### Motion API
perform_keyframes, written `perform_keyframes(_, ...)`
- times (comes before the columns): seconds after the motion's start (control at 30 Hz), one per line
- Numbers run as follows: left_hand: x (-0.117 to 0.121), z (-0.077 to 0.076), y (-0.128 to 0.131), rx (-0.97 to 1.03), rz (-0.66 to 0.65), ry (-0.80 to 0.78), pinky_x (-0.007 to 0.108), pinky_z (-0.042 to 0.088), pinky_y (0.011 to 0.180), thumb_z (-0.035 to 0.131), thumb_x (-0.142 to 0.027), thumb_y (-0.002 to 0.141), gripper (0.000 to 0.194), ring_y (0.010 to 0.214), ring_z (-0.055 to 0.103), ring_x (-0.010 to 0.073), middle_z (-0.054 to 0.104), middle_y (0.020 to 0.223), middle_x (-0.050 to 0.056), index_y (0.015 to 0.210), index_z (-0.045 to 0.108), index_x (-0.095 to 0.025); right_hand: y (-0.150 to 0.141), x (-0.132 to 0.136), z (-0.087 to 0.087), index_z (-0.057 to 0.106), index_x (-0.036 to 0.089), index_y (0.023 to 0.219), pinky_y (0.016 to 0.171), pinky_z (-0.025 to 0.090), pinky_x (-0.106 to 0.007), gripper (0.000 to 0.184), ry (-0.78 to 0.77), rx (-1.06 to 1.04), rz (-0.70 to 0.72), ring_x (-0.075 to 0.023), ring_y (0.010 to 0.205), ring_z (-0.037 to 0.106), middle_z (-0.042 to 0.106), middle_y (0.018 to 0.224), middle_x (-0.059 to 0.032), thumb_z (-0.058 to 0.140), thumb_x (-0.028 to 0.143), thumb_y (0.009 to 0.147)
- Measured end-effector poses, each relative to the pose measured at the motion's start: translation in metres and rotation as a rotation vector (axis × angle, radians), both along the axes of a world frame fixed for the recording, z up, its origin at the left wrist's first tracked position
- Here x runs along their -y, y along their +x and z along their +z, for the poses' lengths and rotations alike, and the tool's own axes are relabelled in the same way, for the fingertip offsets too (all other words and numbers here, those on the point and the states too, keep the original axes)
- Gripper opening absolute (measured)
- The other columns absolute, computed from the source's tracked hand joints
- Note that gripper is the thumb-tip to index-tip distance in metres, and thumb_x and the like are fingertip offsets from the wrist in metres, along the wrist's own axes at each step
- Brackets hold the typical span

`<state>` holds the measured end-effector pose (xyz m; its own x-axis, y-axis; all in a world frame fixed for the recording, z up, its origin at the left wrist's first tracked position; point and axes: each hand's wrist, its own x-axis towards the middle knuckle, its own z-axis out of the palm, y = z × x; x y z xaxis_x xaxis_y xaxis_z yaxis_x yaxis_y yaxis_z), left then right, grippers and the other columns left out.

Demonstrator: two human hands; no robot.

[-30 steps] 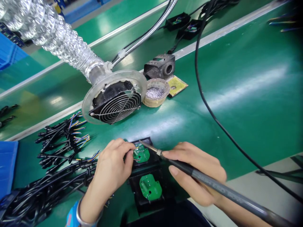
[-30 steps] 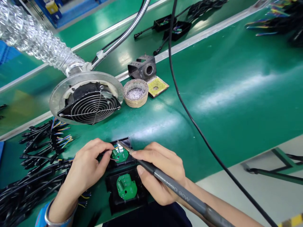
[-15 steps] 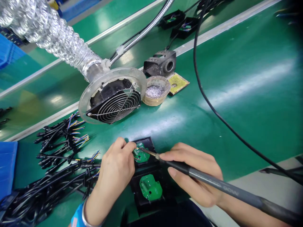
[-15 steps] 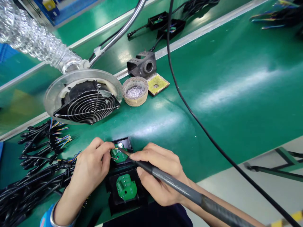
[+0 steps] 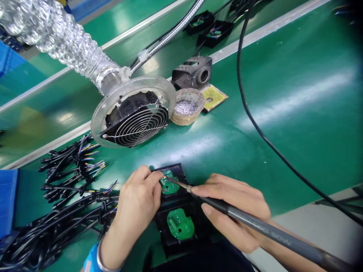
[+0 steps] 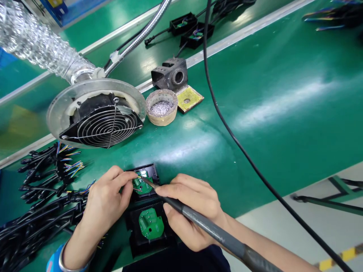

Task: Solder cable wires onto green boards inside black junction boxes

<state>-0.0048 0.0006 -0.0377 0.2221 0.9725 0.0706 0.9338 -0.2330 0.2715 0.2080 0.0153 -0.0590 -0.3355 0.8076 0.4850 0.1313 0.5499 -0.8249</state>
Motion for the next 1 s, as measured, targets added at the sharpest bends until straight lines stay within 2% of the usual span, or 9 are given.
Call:
perform_keyframes(0.17, -0.001, 0.001, 0.001, -0.038, -0.009, -0.005, 0.026, 0.045, 0.06, 0.049, -0.014, 0.092, 0.023, 0.068, 0.056, 0.015, 0.057, 0.078, 0.0, 0.098, 0.07, -0.023, 0.0, 0.001, 0.0, 0.065, 0.014, 0.103, 0.049, 0.049, -0.027, 0.033, 0.035, 0.028, -0.001, -0.0136, 0.057, 0.055, 0.06, 0.071, -0.0043, 0.052, 0.003, 0.075)
perform_keyframes(0.4, -0.001, 0.002, 0.002, -0.057, -0.021, -0.005, 0.026, 0.045, 0.059, 0.05, -0.014, 0.092, 0.022, 0.068, 0.055, 0.0156, 0.056, 0.078, 0.001, 0.096, 0.07, -0.022, -0.002, 0.011, -0.002, 0.063, 0.014, 0.103, 0.051, 0.051, -0.031, 0.03, 0.19, 0.162, -0.022, -0.0155, 0.057, 0.057, 0.062, 0.07, -0.0053, 0.054, 0.004, 0.075)
perform_keyframes(0.67, 0.001, 0.001, 0.001, -0.084, -0.014, -0.02, 0.027, 0.045, 0.06, 0.047, -0.016, 0.093, 0.023, 0.069, 0.055, 0.0162, 0.056, 0.079, 0.001, 0.094, 0.069, -0.024, 0.01, 0.013, 0.007, 0.063, 0.02, 0.109, 0.054, 0.055, -0.031, 0.035, 0.087, 0.109, -0.1, -0.0161, 0.063, 0.061, 0.063, 0.079, -0.0046, 0.055, 0.007, 0.077)
perform_keyframes(0.8, -0.001, 0.004, 0.001, -0.065, -0.017, -0.056, 0.028, 0.046, 0.063, 0.046, -0.016, 0.093, 0.023, 0.073, 0.057, 0.0164, 0.058, 0.084, 0.001, 0.099, 0.066, -0.024, 0.003, 0.009, 0.0, 0.059, 0.02, 0.122, 0.054, 0.054, -0.026, 0.044, 0.122, 0.076, -0.115, -0.0137, 0.063, 0.06, 0.065, 0.082, -0.0039, 0.054, 0.002, 0.082)
perform_keyframes(0.9, -0.001, 0.01, 0.001, -0.017, -0.04, -0.106, 0.029, 0.048, 0.068, 0.051, -0.016, 0.087, 0.021, 0.081, 0.059, 0.0182, 0.059, 0.092, 0.003, 0.104, 0.062, -0.023, -0.008, 0.008, -0.008, 0.063, 0.019, 0.116, 0.056, 0.052, -0.025, 0.035, 0.172, 0.18, -0.189, -0.0125, 0.063, 0.058, 0.064, 0.078, -0.0028, 0.059, 0.004, 0.085)
perform_keyframes(1.0, 0.001, 0.016, -0.002, 0.028, -0.034, -0.147, 0.029, 0.05, 0.071, 0.054, -0.014, 0.083, 0.02, 0.083, 0.059, 0.0177, 0.057, 0.099, 0.004, 0.101, 0.058, -0.021, -0.016, 0.006, -0.012, 0.066, 0.017, 0.105, 0.06, 0.053, -0.025, 0.021, 0.171, 0.269, -0.227, -0.0137, 0.066, 0.061, 0.064, 0.08, -0.0049, 0.061, 0.009, 0.086)
